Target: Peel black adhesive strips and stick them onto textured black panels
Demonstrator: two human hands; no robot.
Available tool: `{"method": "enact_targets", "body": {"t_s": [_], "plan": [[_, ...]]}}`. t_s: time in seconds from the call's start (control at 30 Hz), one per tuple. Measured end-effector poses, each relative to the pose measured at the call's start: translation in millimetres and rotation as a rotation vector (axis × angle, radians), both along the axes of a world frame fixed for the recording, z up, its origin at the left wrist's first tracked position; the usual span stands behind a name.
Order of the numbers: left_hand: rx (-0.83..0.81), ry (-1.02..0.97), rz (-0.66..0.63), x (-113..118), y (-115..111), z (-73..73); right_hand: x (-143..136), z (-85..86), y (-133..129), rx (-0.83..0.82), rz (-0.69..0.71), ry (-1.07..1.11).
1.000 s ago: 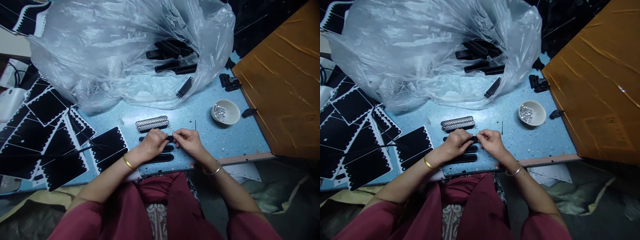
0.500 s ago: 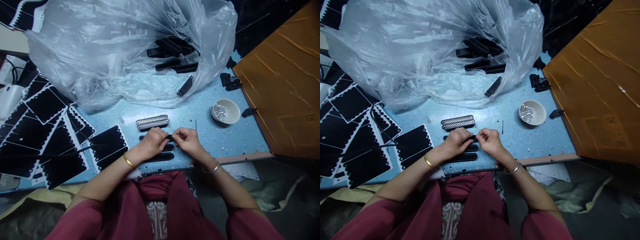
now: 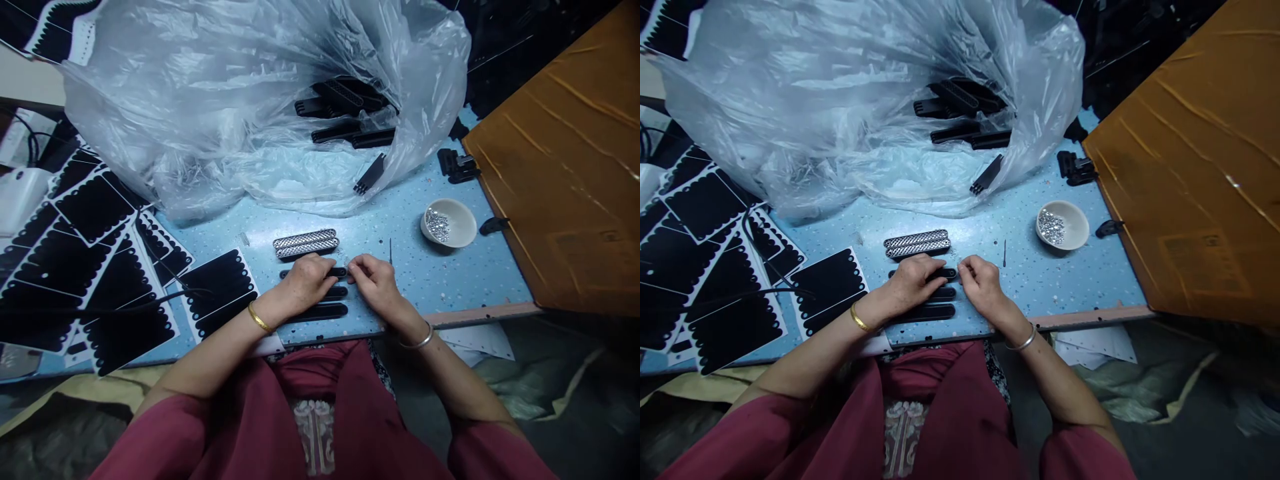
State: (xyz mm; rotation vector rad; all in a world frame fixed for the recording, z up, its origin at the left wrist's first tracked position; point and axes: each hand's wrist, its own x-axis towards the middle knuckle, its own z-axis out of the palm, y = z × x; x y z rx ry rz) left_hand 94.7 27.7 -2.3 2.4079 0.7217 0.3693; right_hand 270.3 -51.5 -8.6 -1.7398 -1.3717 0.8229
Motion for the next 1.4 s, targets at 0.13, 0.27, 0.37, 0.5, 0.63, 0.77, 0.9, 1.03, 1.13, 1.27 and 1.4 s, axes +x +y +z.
{"method": "enact_targets", "body": {"t_s": [0.13, 0.27, 0.37, 0.5, 0.63, 0.77, 0.9, 1.03, 1.13, 1.27, 1.4], "plan": [[-0.001, -0.002, 0.048, -0.2, -1.8, -3.2, -10.0, -6.8, -0.2, 0.019, -0.02, -0.065], [-0.002, 0.022, 0.041, 1.8, -1.4, -2.5, -19.2, -16.1, 3.1, 0.029, -0.003, -0.226], [0.011, 0.031, 0.012, -0.2, 2.9, 9.6, -14.4, -14.8, 4.3, 0.026, 0.07, -0.283], [0.137, -0.111, 0.07, -20.1, 5.8, 41.1, 0.8, -4.4, -1.5, 0.016, 0.146, -0.258], [0.365, -0.235, 0.103, -55.2, -14.9, 56.0, -4.9, 3.5, -15.6, 0.258, 0.005, -0.467], [0.432, -0.095, -0.004, -78.8, -46.5, 33.1, -40.4, 0.6, -27.0, 0.461, 0.102, -0.673], [0.385, 0.044, -0.004, -83.3, -56.3, 3.6, -61.8, -11.6, -27.2, 0.431, 0.26, -0.754], [0.426, 0.012, 0.025, -81.2, -53.0, -6.9, -51.4, -22.0, -21.2, 0.465, 0.218, -0.619], [0.448, 0.006, 0.046, -80.8, -52.4, -7.2, -39.9, -25.1, -17.6, 0.522, 0.173, -0.515], [0.462, 0.0, 0.051, -81.3, -52.6, -11.1, -33.2, -28.3, -16.1, 0.57, 0.045, -0.469], [0.472, -0.038, 0.053, -80.5, -52.1, -18.1, -45.5, -31.4, -13.5, 0.533, -0.11, -0.525]]}}
